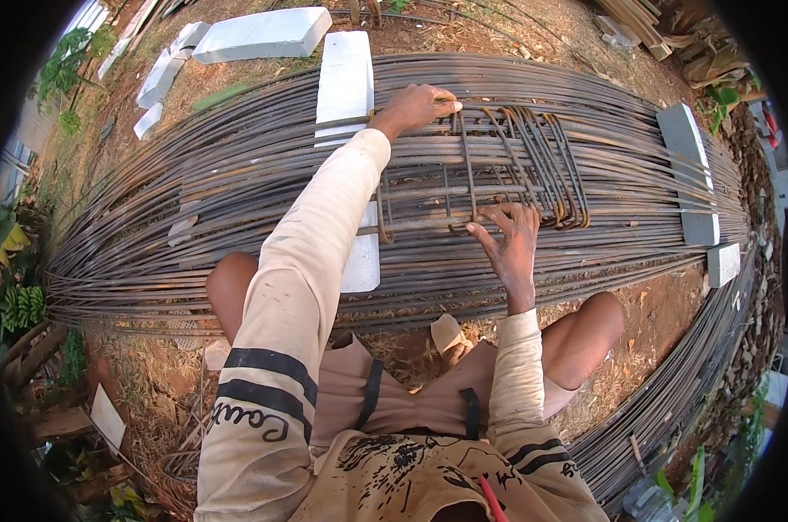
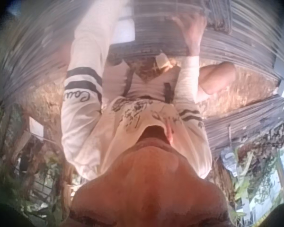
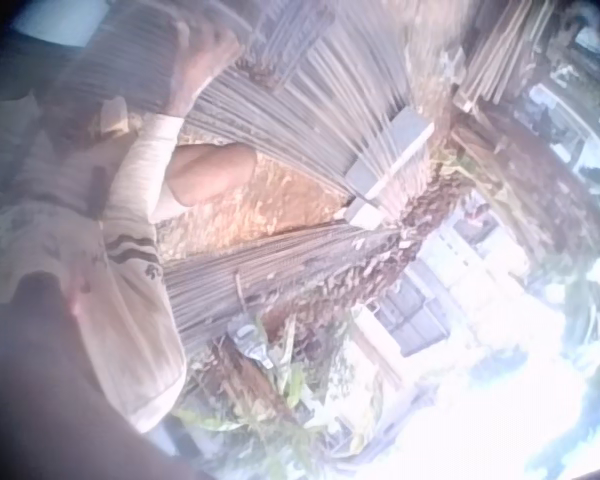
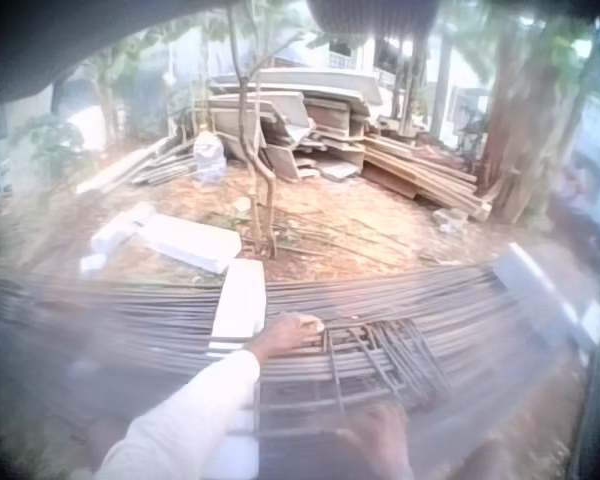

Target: The person picks up U-shaped metal rods, stacks them, and places them onto a larger grid of parallel rods. They adjust the placement of the U-shaped pieces to align with the grid structure.

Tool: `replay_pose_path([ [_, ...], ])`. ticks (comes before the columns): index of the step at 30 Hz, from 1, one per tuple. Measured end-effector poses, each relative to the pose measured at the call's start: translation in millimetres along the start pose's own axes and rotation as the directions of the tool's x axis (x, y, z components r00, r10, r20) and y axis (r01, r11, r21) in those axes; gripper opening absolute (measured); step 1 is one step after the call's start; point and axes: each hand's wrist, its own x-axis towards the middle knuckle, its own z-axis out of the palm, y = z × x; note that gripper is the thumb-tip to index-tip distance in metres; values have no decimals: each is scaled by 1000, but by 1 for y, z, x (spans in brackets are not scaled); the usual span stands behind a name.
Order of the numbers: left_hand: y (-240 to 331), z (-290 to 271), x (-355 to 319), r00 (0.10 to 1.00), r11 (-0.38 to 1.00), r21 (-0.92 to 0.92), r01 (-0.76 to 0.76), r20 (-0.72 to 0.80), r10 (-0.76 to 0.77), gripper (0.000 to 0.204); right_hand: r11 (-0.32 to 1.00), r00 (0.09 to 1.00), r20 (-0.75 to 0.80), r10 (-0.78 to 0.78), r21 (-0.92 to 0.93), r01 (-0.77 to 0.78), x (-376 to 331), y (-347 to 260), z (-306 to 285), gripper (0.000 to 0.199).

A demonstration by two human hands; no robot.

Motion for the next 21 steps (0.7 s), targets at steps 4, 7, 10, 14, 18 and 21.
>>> replay_pose_path([
  [4,-55,-50,-23,984,991,51,-126,-119,131,39,998,1000,-16,5,57,-4,3,-13,-6,36],
  [7,-82,-82,-50,990,981,132,-142,22,140,36,996,998,-21,60,61,-58,2,-21,-13,36],
  [10,-97,-89,-78,964,946,190,-264,70,255,37,987,993,-32,116,119,-112,2,-22,-7,37],
  [14,-109,-85,-87,950,902,316,-294,-5,312,30,990,993,-29,117,85,-114,7,-34,8,35],
  [18,-108,-82,-91,968,933,294,-208,-75,239,27,995,994,-66,90,-27,-92,8,-29,25,28],
  [21,-98,-72,-96,964,917,348,-196,-101,244,28,993,989,-99,106,-38,-110,7,-27,27,22],
])
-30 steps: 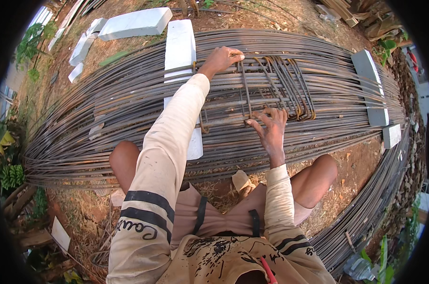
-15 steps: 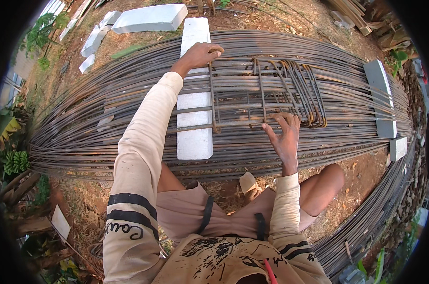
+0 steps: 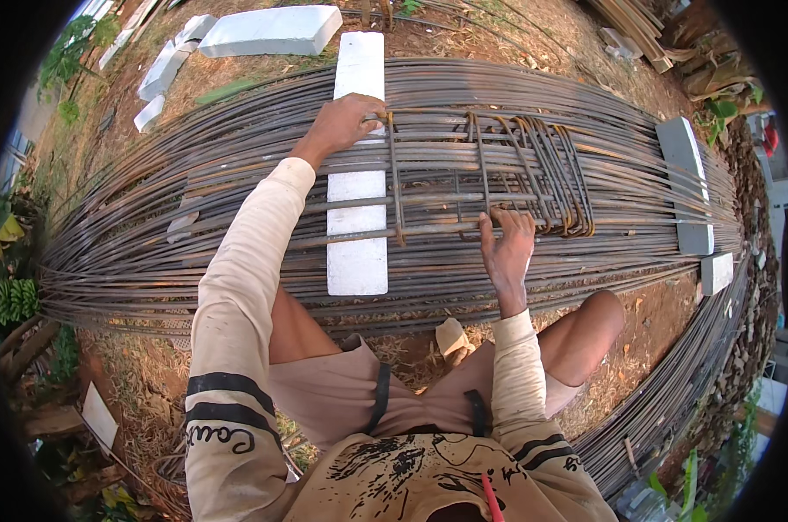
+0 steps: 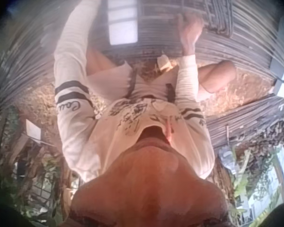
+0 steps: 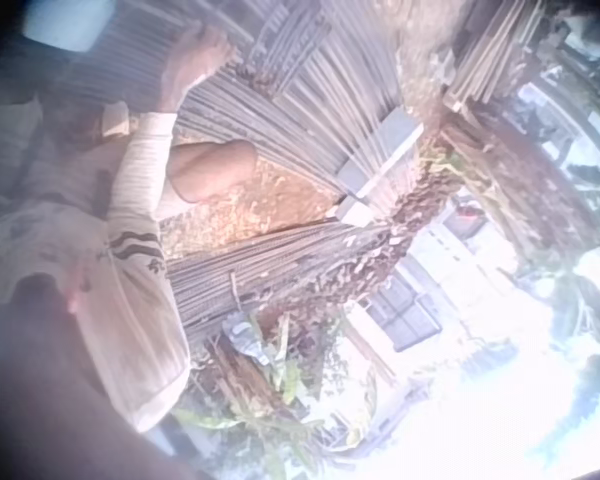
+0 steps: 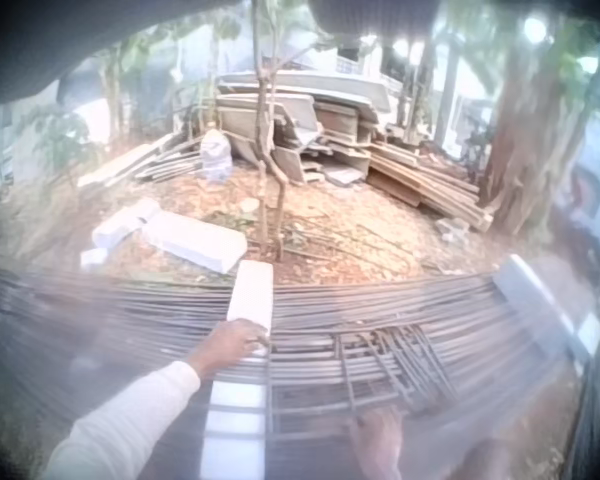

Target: The person picks up U-shaped metal rods, stacks them, and places them onto a larger grid of parallel rods. They adjust the placement of the U-shaped pieces to align with the grid structure.

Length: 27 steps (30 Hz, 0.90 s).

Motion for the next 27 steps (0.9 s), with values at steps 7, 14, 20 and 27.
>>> replay_pose_path([
  [7,10,9,-11,992,988,152,29,-129,-9,23,999,999,-51,15,53,-12,-1,-5,2,17],
  [14,5,7,-8,989,992,125,12,-145,6,21,1000,998,-58,-2,31,4,-1,-1,5,20],
  [20,6,-2,-3,995,992,105,65,-78,-57,22,999,999,-39,-19,27,20,-2,3,2,21],
  [27,6,-3,-11,993,995,26,98,-65,-96,27,997,998,-39,50,68,-47,-2,-7,-10,20],
])
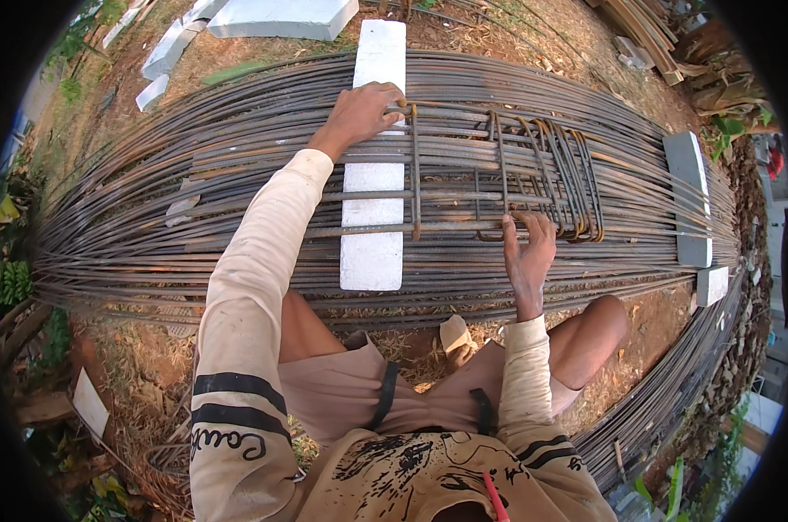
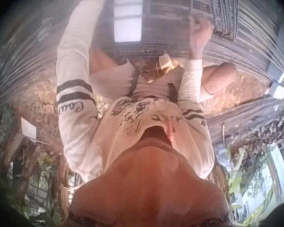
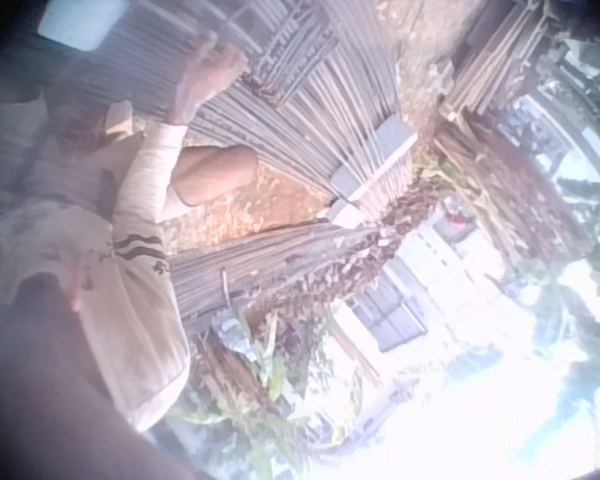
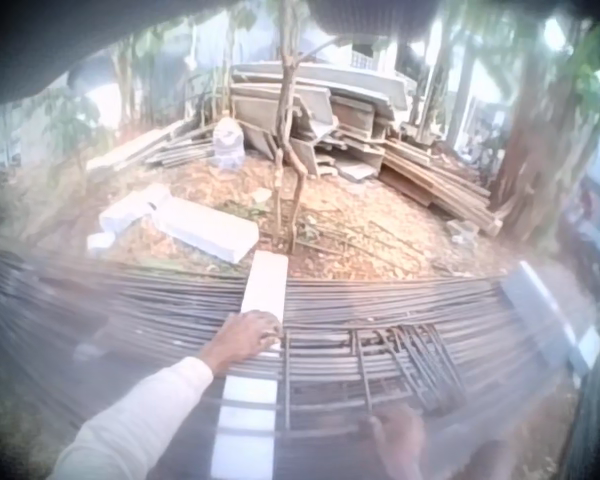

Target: The person picks up U-shaped metal rods, stacks them, and places them onto a larger grid of parallel rods. They adjust the placement of the U-shaped pieces to align with the grid structure.

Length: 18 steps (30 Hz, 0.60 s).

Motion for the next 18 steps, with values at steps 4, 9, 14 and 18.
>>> replay_pose_path([
  [4,-12,-4,-1,1000,999,40,-24,-1,24,24,999,1000,4,-4,-35,4,0,-8,-10,18],
  [9,-9,4,8,1000,1000,-6,-13,28,13,29,993,999,33,-44,-105,47,0,-10,-39,16],
  [14,-8,-5,2,1000,996,-88,-6,8,6,30,964,960,258,-110,-206,166,42,-25,-110,21],
  [18,-9,-11,4,997,996,-79,41,73,-35,28,908,874,480,-69,-333,255,107,-27,-175,23],
])
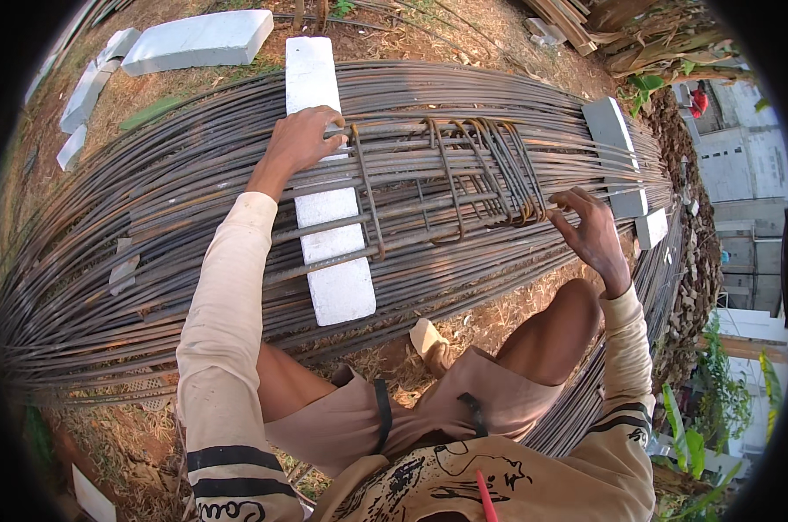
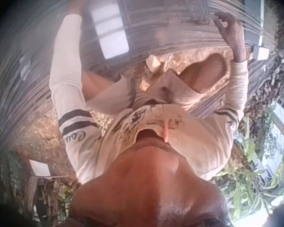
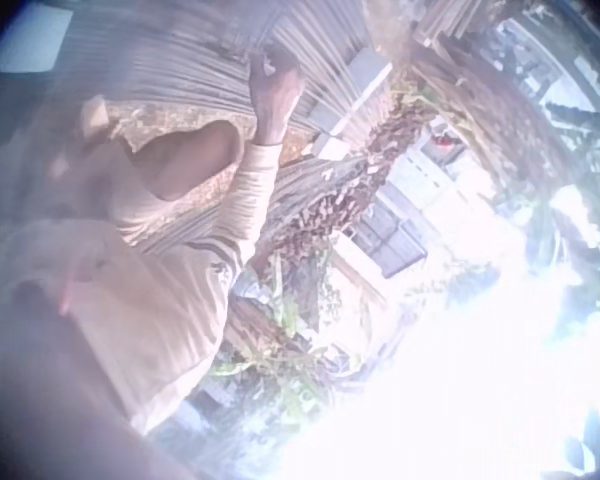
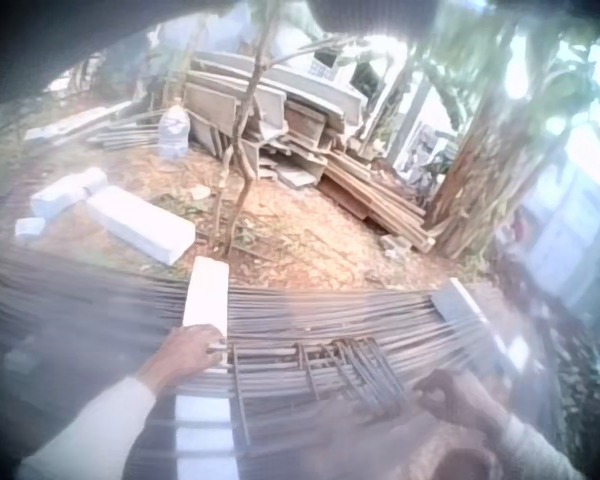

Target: The person picks up U-shaped metal rods, stacks them, and places them onto a larger grid of parallel rods. They adjust the placement of the U-shaped pieces to align with the grid structure.

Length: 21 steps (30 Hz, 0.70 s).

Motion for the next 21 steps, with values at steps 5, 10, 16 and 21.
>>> replay_pose_path([
  [5,65,-13,-12,995,992,-107,-62,-80,54,30,995,998,-44,38,96,-33,33,88,2,25],
  [10,141,5,-1,993,992,-56,-117,-40,115,33,998,998,-61,4,66,0,49,129,102,59],
  [16,173,53,131,969,948,303,-94,246,17,66,944,981,-195,25,328,42,65,116,153,80],
  [21,176,90,178,736,993,102,60,667,-113,99,940,973,-218,80,341,-1,61,133,164,73],
])
